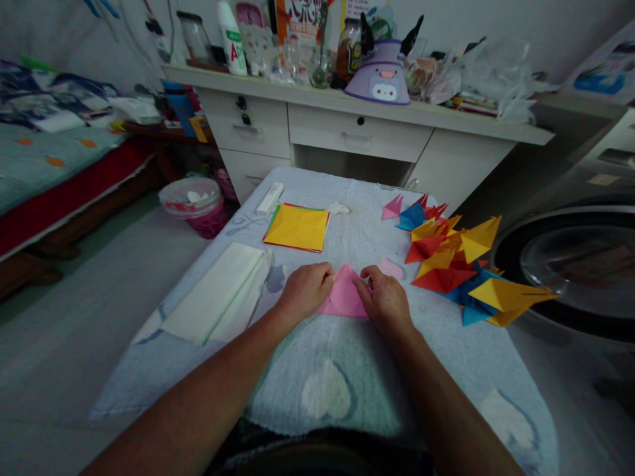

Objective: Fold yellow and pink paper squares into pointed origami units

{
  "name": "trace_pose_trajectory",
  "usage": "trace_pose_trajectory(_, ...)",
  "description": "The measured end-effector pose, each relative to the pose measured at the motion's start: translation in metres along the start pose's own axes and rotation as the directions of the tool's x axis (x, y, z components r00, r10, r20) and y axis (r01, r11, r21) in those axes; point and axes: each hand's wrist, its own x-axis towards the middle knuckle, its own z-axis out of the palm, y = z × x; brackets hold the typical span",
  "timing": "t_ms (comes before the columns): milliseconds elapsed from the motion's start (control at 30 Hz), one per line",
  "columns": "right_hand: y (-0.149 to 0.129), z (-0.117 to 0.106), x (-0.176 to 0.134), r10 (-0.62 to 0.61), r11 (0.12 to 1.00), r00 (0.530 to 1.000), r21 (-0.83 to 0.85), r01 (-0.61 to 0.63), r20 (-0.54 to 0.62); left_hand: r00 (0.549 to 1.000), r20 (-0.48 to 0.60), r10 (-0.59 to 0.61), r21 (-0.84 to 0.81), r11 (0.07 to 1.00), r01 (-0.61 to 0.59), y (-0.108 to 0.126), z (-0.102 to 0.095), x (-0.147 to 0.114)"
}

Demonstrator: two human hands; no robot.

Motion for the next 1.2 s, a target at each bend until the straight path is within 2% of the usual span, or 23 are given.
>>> trace_pose_trajectory(100,0.0,0.001,0.001,0.024,1.0,0.999,0.01,-0.024,0.028,1.0,0.003,-0.021,0.15,0.988,0.02,0.001,0.004,0.0)
trace_pose_trajectory(200,0.001,0.0,0.001,-0.018,1.0,0.999,0.026,0.017,0.03,0.999,0.005,-0.034,0.251,0.967,0.032,0.002,0.007,0.0)
trace_pose_trajectory(367,0.002,-0.002,-0.003,-0.174,0.983,0.98,0.051,0.179,-0.098,1.0,0.007,-0.019,0.337,0.941,0.016,0.001,0.013,0.0)
trace_pose_trajectory(500,-0.001,0.0,-0.007,-0.303,0.945,0.952,0.116,0.305,-0.031,1.0,0.003,-0.002,0.393,0.92,0.0,-0.001,0.018,0.0)
trace_pose_trajectory(800,-0.002,0.004,-0.008,-0.334,0.937,0.938,0.139,0.32,0.095,1.0,-0.011,0.023,0.475,0.88,-0.015,0.003,0.015,-0.003)
trace_pose_trajectory(1200,-0.006,0.003,-0.008,-0.318,0.946,0.94,0.099,0.308,0.125,0.999,-0.041,0.006,0.482,0.876,0.015,0.003,0.013,-0.004)
